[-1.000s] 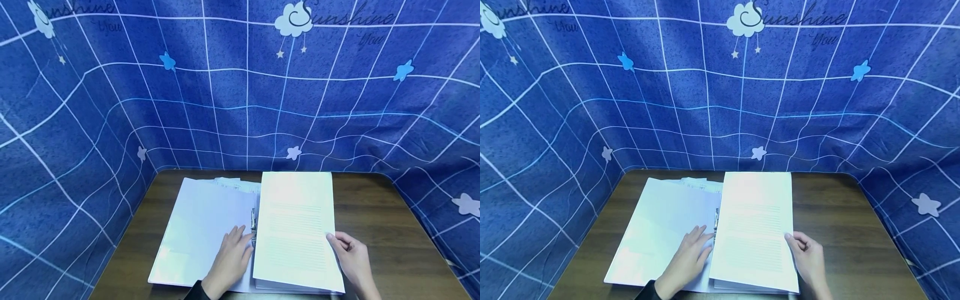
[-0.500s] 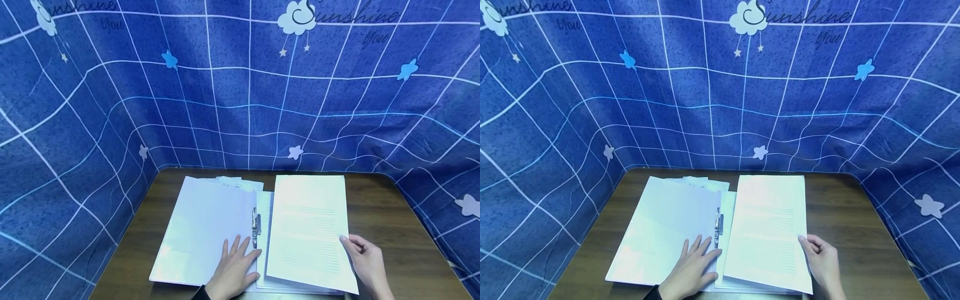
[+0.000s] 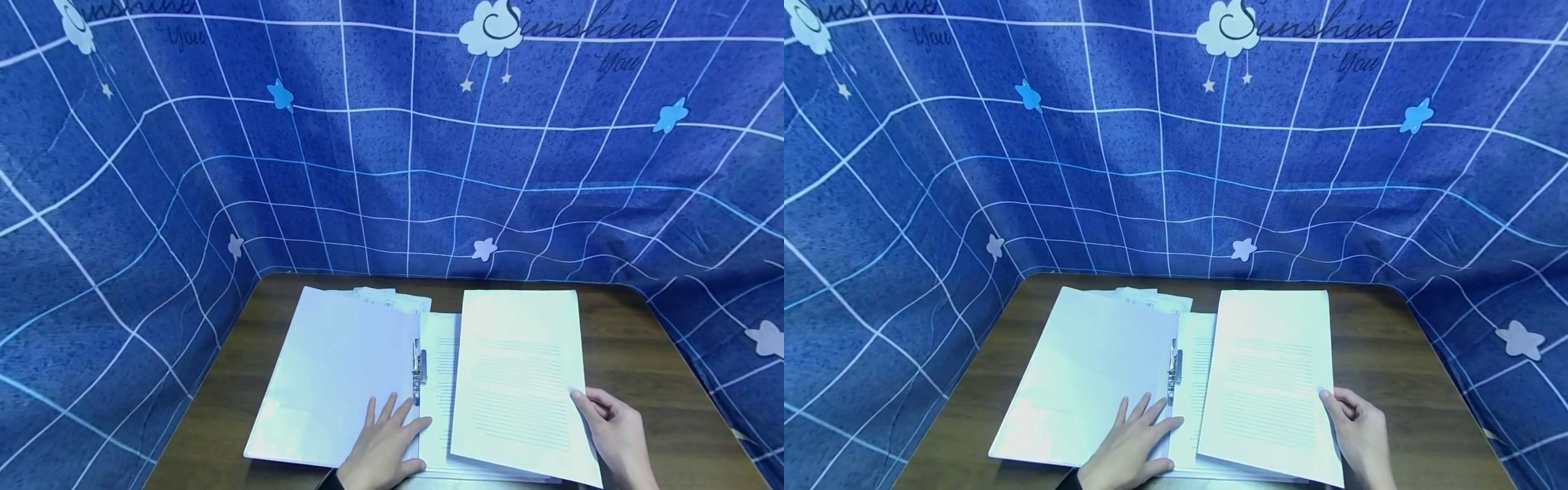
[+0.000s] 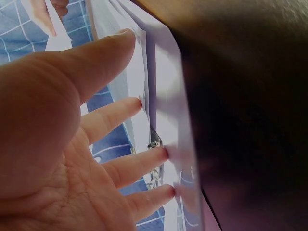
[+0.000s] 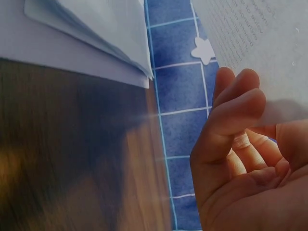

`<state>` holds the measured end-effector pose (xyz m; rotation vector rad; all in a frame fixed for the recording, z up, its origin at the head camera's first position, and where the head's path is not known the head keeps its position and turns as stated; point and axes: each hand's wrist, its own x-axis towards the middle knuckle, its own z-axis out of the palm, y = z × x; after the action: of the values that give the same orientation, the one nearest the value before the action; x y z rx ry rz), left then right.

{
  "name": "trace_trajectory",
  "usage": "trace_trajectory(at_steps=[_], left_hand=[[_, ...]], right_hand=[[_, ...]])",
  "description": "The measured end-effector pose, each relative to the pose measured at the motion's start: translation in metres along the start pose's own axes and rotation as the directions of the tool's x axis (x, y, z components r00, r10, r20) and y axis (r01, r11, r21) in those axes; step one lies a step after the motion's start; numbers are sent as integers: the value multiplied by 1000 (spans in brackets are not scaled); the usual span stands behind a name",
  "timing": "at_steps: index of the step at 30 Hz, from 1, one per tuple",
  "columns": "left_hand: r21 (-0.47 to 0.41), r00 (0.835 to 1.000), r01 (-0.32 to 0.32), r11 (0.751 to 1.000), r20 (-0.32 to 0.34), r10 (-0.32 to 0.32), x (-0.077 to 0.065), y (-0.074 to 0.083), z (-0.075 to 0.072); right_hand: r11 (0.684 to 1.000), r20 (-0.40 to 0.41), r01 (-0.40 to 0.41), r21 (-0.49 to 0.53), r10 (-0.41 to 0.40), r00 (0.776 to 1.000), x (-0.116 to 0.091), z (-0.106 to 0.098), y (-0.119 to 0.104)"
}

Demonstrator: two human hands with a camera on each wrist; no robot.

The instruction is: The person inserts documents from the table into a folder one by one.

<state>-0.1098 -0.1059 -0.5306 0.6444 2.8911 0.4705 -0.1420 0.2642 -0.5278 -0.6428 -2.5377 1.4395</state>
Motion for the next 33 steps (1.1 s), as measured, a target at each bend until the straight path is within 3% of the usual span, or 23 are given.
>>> trace_trajectory(at_steps=[9,15,33], left_hand=[[-6,999,33,999,25,-33,1,2,2],[-5,1000,26,1000,14,-26,0,1,3],[21,1000,13,1000,-11,-13,-1,0,6]], right_hand=[[1000,-8,7,-8,-7,1000,2,-9,8],[999,-22,33,-34,-34,999,4,-15,12],[999,-20,11,-34,-11,1000,6,-12,14]])
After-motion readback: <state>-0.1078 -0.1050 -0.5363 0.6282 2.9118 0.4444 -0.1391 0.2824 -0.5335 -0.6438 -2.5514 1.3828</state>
